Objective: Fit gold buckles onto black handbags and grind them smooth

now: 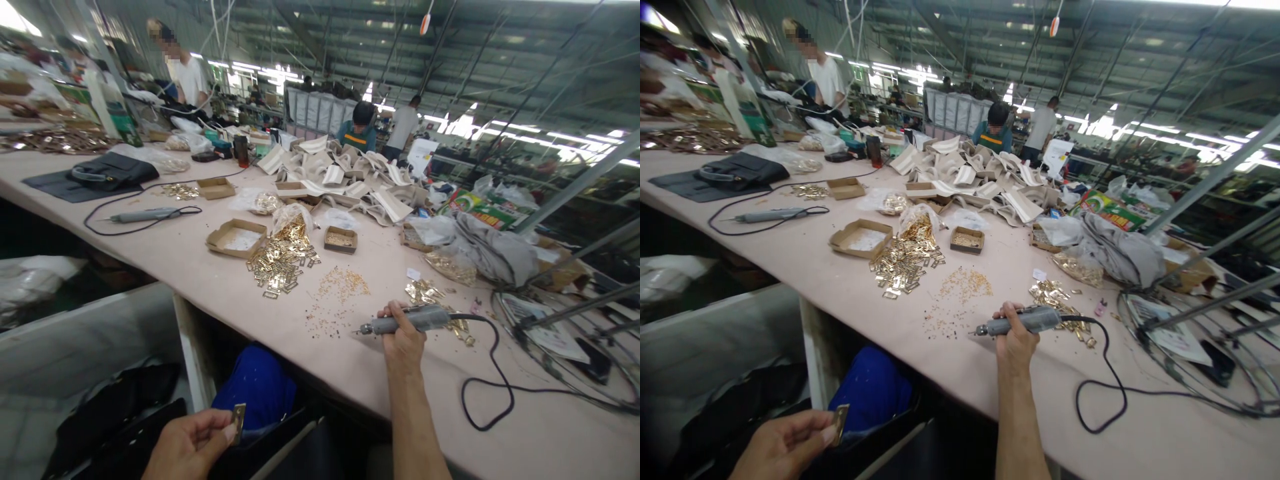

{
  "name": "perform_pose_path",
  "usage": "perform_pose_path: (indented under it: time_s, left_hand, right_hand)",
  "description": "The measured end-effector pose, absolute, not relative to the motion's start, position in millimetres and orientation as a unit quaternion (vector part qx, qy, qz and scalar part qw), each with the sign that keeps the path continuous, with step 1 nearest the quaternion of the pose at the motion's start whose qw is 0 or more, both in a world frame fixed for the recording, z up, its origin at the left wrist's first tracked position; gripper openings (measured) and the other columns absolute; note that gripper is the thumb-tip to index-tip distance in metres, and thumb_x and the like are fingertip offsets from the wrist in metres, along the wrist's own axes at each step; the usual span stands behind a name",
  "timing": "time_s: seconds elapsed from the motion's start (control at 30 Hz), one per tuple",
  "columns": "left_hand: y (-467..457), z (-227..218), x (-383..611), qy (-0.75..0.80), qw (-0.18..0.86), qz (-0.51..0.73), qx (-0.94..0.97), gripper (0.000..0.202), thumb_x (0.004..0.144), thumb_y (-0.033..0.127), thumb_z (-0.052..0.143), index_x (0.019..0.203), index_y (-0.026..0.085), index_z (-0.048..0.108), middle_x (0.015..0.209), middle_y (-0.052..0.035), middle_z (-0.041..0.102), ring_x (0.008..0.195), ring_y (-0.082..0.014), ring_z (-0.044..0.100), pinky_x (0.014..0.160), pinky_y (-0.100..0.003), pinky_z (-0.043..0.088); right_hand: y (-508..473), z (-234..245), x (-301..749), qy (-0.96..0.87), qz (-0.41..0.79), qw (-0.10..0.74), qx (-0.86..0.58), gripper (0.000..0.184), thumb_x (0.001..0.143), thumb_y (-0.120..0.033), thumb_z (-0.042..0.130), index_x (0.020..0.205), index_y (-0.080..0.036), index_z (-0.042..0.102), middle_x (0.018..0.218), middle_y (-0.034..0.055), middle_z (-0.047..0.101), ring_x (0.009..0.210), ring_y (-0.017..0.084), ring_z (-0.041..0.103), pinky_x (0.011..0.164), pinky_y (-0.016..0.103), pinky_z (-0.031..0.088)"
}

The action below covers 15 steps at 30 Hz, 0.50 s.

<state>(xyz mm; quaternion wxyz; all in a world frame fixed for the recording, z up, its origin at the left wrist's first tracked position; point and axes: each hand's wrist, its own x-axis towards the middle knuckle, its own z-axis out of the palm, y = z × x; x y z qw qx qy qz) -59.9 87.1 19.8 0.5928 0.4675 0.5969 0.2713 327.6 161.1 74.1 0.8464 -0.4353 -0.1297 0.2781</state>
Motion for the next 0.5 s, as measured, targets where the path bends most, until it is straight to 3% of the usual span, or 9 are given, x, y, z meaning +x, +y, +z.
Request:
perform_pose_path:
  time_s: [0.23,0.5]
  left_hand:
    - [77.5,63.9,-36.7,0.621,0.527,0.299,0.496,0.019,0.07,0.031,0.07,0.068,0.014,0.077,0.068,-0.0079,0.077,0.068,-0.0232,0.069,0.066,-0.031,0.047]
    - [64.4,73.9,-26.0,0.662,0.509,0.289,0.468,0.01,0.067,0.016,0.068,0.068,0.01,0.076,0.065,-0.0109,0.076,0.06,-0.0212,0.065,0.057,-0.031,0.042]
  right_hand:
    - [114.8,121.2,252.8,-0.178,0.399,0.812,-0.387,0.03,0.07,-0.016,0.089,0.083,-0.02,0.062,0.079,-0.0043,0.051,0.07,0.01,0.054,0.064,0.026,0.054]
    - [81.0,143.2,150.7,-0.273,0.471,0.738,-0.399,0.019,0.081,-0.022,0.084,0.087,-0.021,0.066,0.079,-0.0019,0.057,0.07,0.012,0.056,0.068,0.03,0.054]
